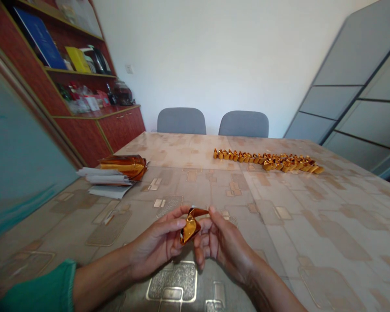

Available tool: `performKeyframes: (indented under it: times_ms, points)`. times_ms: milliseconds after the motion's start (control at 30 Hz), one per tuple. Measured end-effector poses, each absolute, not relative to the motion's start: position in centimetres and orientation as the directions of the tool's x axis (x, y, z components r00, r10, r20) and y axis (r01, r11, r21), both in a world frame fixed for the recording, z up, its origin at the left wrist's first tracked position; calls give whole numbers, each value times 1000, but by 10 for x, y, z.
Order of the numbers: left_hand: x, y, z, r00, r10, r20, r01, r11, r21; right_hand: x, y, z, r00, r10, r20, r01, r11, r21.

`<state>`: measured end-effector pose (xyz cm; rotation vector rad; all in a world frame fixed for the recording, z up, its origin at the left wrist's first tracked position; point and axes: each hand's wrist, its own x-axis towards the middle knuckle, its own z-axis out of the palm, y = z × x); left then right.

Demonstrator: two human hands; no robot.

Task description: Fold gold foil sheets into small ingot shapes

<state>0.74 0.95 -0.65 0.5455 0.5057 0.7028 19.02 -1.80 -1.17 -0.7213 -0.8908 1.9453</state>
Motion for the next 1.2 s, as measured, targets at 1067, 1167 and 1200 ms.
performKeyframes:
  times_ms: [1067, 1167, 1200]
  points:
    - [1, 14, -12, 808, 521, -275, -346, 797, 495, 198, -18, -11, -268, 950, 160, -93, 140, -986]
    - [0, 15, -10, 816, 517, -258, -337, 788, 515, 198, -18, -13, -244, 953, 180, -56, 172, -984]
    - [-1, 15, -9, 821, 510, -256, -332, 791, 514, 198, -19, -14, -239, 951, 196, -39, 192, -981]
